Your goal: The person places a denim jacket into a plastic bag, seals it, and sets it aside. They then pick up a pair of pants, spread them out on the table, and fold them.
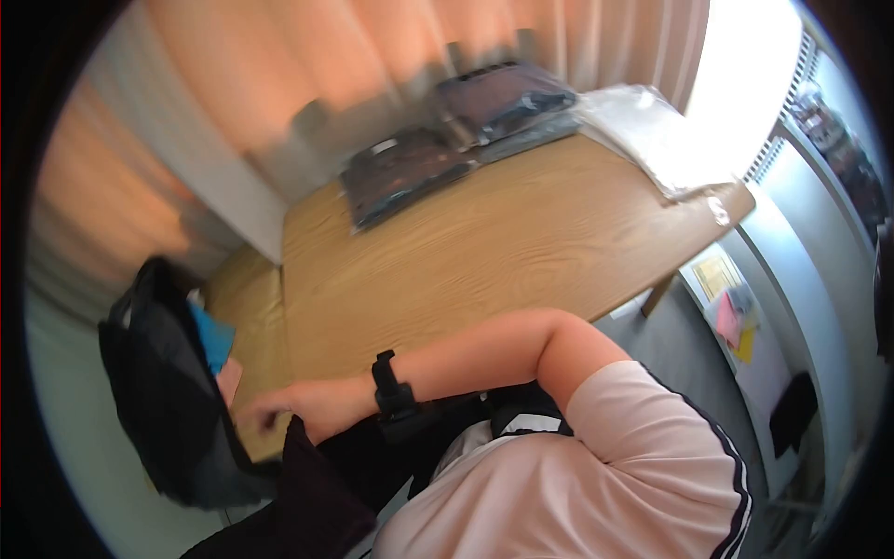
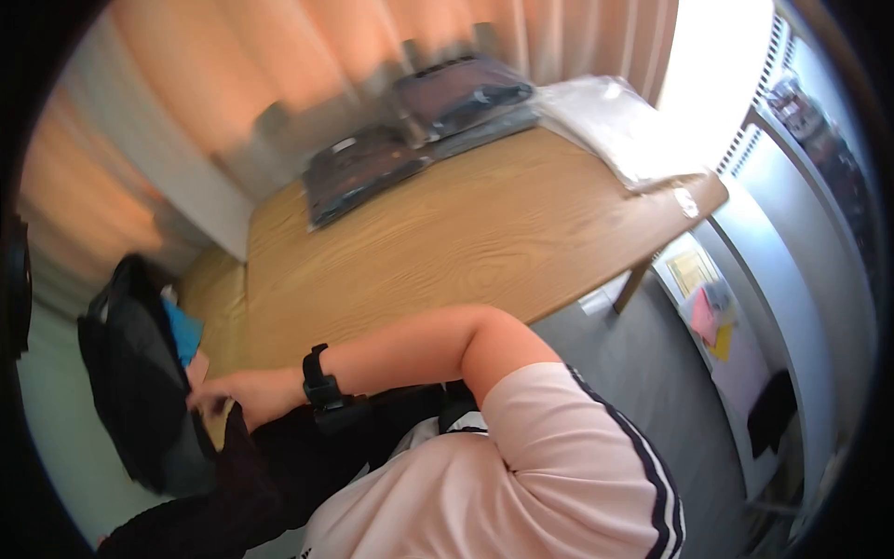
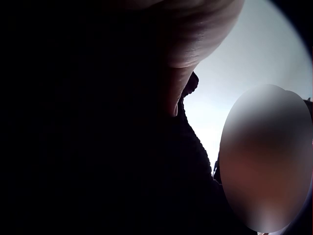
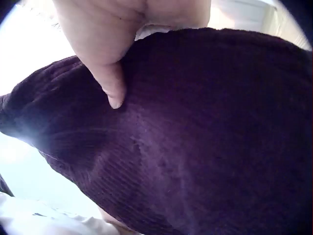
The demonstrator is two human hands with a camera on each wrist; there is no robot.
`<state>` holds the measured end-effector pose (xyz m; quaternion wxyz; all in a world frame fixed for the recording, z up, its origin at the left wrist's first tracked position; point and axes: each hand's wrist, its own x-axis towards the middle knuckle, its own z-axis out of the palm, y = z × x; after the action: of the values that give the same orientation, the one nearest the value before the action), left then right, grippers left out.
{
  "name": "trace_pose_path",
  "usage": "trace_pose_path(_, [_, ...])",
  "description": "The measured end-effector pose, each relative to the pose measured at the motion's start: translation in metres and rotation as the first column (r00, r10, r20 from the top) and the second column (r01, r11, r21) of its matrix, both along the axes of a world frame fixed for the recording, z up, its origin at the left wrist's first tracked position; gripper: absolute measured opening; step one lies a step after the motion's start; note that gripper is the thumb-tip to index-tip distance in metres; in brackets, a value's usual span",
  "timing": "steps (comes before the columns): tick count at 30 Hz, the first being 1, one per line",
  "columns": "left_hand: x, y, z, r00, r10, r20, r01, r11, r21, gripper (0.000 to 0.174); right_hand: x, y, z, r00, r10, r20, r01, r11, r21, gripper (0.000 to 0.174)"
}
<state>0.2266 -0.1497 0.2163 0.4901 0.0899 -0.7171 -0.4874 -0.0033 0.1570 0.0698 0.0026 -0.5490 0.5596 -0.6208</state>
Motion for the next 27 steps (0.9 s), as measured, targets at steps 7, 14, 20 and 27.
trace_pose_path(7, [0.064,-0.063,-0.006,0.989,-0.104,-0.107,0.135,0.931,0.34,0.057,-0.015,-0.071,0.063,0.987,0.043,-0.154,-0.034,0.998,0.058,0.022])
trace_pose_path(14, [0.044,-0.059,-0.031,0.997,0.017,-0.07,0.012,0.915,0.403,0.036,-0.016,-0.137,0.077,0.781,0.207,0.589,-0.301,0.951,0.064,0.027])
trace_pose_path(20, [0.043,-0.054,-0.046,0.99,-0.096,-0.102,0.13,0.894,0.429,0.029,0.003,-0.154,0.05,0.992,0.016,0.128,-0.054,0.952,0.3,0.041])
trace_pose_path(27, [0.04,-0.052,-0.055,0.986,-0.158,-0.057,0.167,0.901,0.4,0.025,-0.002,-0.13,0.061,0.764,0.275,0.584,-0.513,0.807,0.292,0.051])
